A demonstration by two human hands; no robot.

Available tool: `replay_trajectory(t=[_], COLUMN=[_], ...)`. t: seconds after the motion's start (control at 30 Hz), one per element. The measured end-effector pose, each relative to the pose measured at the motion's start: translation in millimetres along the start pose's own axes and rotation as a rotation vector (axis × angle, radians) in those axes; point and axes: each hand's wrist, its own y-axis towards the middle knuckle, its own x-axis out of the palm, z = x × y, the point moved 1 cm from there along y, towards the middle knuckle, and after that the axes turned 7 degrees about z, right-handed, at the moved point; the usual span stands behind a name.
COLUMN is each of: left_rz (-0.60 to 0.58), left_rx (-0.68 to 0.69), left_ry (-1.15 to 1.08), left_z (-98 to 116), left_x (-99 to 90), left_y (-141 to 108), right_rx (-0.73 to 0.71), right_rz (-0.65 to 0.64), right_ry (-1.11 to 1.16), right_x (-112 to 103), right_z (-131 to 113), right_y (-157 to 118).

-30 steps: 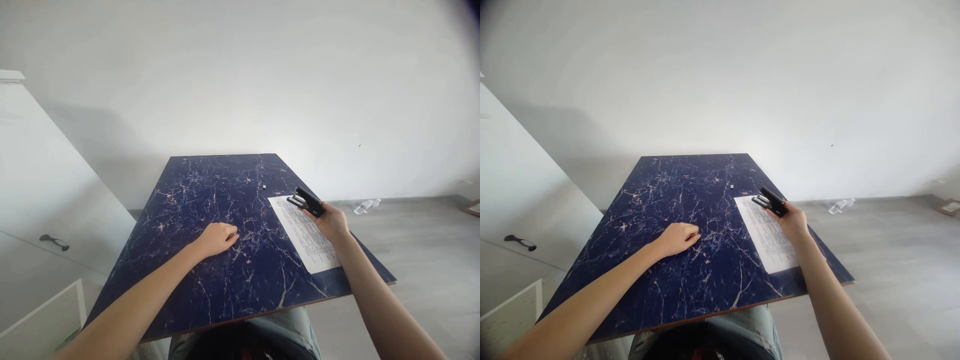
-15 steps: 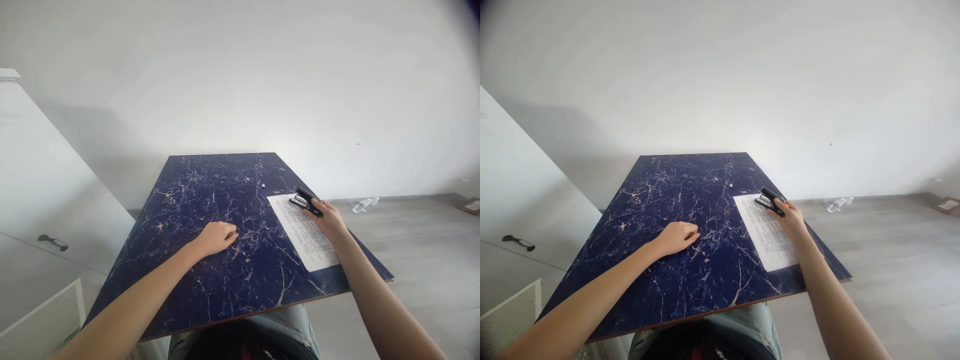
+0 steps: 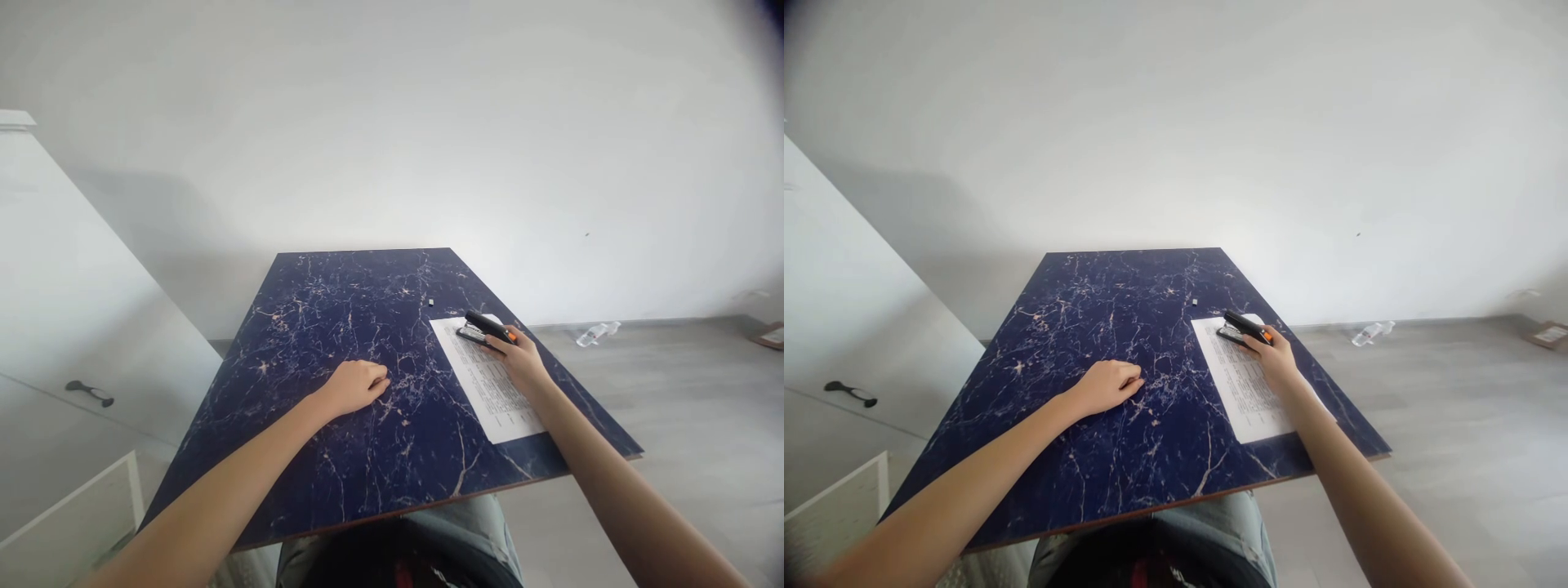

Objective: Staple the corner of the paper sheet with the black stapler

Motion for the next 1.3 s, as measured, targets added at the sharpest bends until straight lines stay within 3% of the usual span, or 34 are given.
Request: replay_trajectory(t=[0.47, 0.8, 0.93, 1.3], left_rz=[0.0, 0.004, 0.003, -0.005], left_rx=[-0.005, 0.006, 0.009, 0.0], left_ry=[0.008, 0.008, 0.002, 0.017], left_z=[2, 0, 0, 3], left_x=[-0.2, 2.8, 2.7, 0.3], left_y=[1, 1, 1, 0], right_rx=[-0.059, -0.1, -0.183, -0.302], right_rz=[-0.094, -0.073, -0.057, -0.055], right_ry=[-0.195, -0.466, -0.585, -0.655], right_x=[53, 56, 62, 63], right_z=[3, 0, -3, -10], right_y=[-52, -59, -65, -64])
